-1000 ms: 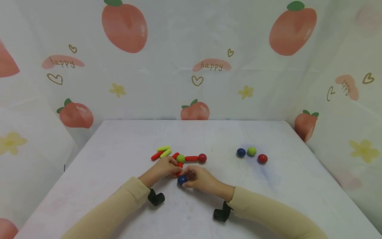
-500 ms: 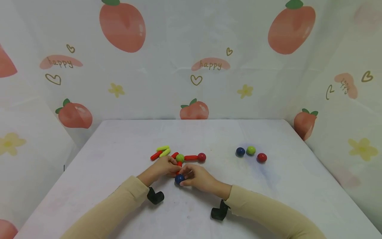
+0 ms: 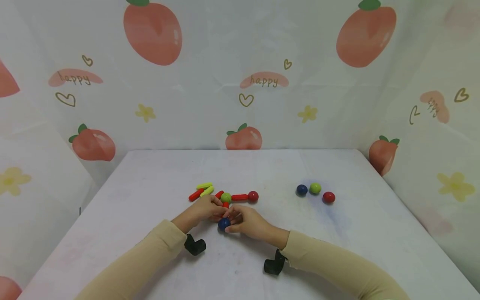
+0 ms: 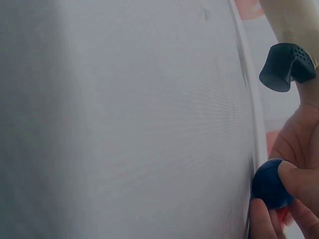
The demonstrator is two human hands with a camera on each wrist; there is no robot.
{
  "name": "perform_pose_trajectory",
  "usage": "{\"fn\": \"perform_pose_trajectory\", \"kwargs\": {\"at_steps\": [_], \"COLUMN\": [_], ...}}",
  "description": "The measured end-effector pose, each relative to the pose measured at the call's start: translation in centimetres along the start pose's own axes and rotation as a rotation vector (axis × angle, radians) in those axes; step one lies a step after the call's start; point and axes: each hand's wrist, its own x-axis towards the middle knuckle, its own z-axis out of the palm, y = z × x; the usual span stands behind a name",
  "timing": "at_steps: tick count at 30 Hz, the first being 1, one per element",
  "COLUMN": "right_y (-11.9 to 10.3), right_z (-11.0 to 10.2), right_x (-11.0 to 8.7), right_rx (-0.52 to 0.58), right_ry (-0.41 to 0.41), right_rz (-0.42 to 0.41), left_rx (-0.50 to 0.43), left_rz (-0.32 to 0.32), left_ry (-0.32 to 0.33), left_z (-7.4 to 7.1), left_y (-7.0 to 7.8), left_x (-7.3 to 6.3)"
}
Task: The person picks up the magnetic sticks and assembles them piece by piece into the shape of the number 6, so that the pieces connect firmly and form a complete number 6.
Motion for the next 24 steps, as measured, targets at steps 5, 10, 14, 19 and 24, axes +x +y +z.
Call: {"fn": "perform_pose_trajectory", "kwargs": {"at_steps": [5,10,14,19,24], "right_y": [-0.06,-0.01,0.06,0.12,0.15], "right_z": [-0.01,-0.05,-0.06,-0.07,-0.08], "right_x": [0.01,0.02,0.03,0.05,0.07], "right_rx": [-0.002,-0.003,0.004,0.006,0.014], "right_ry": [0.001,0.001,-0.003,-0.005,-0.006], "right_rz": [-0.009,-0.009,-0.009,-0.006,-0.002], "left_rx": [-0.016,-0.024,-0.018,-0.013,-0.016], "left_rz": [0.005,-0.003,-0.002,0.030,0.006], "left_ry": [-0.009,-0.002,-0.003,-0.025,0.000], "left_z": [-0.03,0.02,-0.05,-0.22,-0.15], "left_y": [0.10,0.14,-0.03,-0.15,-0.18], "left_x": [-0.22,-0.22,-0.12,-0.13,-0.13]}}
